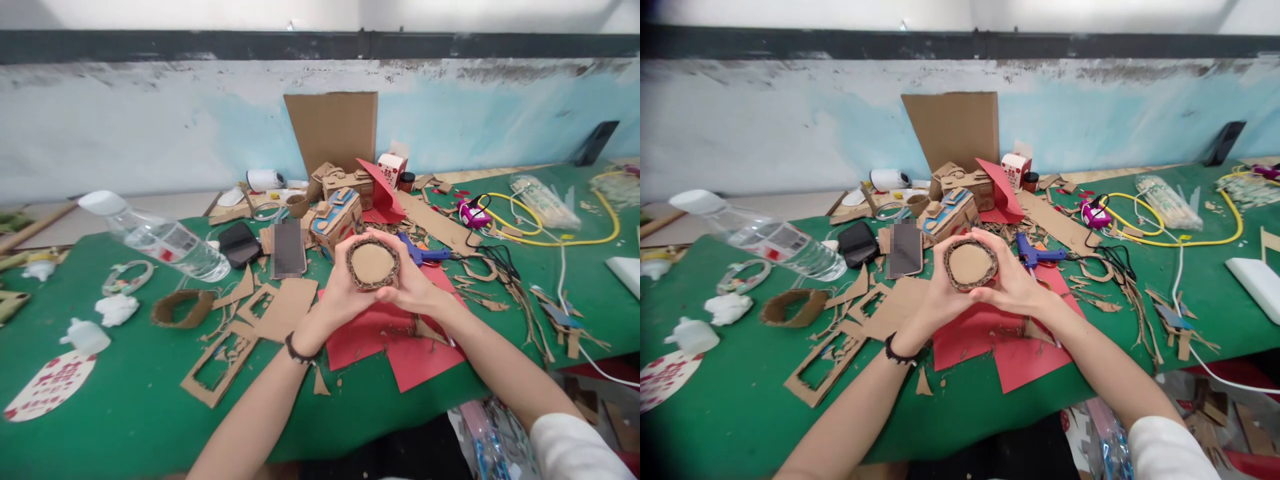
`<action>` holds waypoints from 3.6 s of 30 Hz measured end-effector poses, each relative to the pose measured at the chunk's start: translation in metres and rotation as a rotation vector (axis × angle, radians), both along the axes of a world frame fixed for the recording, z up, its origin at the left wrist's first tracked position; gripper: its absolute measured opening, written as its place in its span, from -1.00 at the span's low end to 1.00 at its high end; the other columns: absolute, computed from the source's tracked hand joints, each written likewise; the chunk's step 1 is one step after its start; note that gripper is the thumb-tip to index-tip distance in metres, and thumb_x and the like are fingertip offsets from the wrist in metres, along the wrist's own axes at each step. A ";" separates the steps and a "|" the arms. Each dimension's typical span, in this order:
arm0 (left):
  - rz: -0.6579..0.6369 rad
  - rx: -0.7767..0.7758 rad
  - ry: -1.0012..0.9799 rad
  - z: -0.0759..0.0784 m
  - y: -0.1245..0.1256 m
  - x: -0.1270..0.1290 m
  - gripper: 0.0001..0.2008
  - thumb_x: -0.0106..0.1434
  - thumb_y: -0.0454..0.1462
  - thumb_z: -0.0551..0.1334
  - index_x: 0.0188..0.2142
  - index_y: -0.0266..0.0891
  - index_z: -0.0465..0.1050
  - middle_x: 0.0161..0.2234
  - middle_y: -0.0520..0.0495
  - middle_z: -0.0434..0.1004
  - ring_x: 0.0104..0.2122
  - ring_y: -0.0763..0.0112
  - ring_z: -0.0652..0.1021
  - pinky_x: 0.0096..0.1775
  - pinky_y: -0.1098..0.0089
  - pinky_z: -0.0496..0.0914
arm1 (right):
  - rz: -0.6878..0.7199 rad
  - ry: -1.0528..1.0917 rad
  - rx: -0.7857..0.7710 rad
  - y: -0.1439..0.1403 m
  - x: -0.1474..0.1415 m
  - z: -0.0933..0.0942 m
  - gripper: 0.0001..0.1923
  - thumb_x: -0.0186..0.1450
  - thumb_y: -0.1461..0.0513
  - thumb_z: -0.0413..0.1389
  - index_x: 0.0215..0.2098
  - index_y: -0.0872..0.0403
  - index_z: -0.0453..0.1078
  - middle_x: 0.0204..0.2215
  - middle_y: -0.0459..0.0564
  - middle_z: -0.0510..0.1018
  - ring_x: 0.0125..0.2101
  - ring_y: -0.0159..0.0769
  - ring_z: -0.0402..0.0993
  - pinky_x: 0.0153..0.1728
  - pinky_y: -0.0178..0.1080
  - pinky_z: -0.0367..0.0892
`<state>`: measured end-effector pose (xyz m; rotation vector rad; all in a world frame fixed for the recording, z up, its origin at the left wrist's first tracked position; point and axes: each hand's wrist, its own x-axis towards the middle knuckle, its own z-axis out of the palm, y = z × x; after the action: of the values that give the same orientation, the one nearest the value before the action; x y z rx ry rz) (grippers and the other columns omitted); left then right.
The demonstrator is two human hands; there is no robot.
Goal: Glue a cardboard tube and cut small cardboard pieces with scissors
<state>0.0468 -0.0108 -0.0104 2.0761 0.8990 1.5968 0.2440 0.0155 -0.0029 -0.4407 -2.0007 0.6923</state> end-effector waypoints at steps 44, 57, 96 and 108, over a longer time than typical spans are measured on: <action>-0.282 -0.294 0.038 0.052 -0.014 -0.031 -0.25 0.08 -0.22 0.60 0.24 -0.09 0.44 0.17 -0.21 0.63 0.11 -0.01 0.70 0.09 0.07 0.67 | 0.204 0.408 -0.402 0.004 -0.012 0.001 -0.53 0.26 -0.14 0.52 0.01 -0.15 0.62 0.14 0.04 0.62 0.20 -0.08 0.60 0.17 0.03 0.57; -0.348 -0.393 -0.030 0.045 -0.009 -0.028 -0.21 0.01 -0.11 0.62 0.21 -0.13 0.45 0.11 -0.17 0.63 0.02 0.07 0.68 0.02 0.17 0.62 | 0.218 0.474 -0.609 -0.005 -0.017 0.004 -0.60 0.27 -0.12 0.51 -0.15 -0.10 0.58 0.10 0.02 0.63 0.16 -0.13 0.59 0.20 0.00 0.50; -0.337 -0.542 -0.398 0.027 -0.003 -0.006 -0.07 0.30 0.18 0.51 0.46 -0.19 0.29 0.49 -0.40 0.41 0.47 -0.07 0.48 0.44 0.07 0.43 | -0.190 0.488 -0.476 -0.011 -0.014 0.018 -0.44 0.37 -0.14 0.44 0.21 -0.13 0.51 0.23 0.05 0.70 0.26 -0.08 0.65 0.35 -0.01 0.53; -0.175 -0.348 -0.330 0.026 -0.008 -0.001 -0.09 0.15 0.16 0.63 0.30 -0.11 0.30 0.31 -0.31 0.52 0.30 0.00 0.60 0.34 0.06 0.51 | -0.096 0.484 -0.515 -0.020 -0.022 0.014 -0.56 0.35 -0.09 0.47 0.04 -0.11 0.51 0.30 0.09 0.68 0.37 -0.01 0.57 0.48 0.21 0.38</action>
<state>0.0456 -0.0192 0.0160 1.5537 0.7880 1.5065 0.2222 -0.0042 0.0113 -0.5993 -1.3298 1.1378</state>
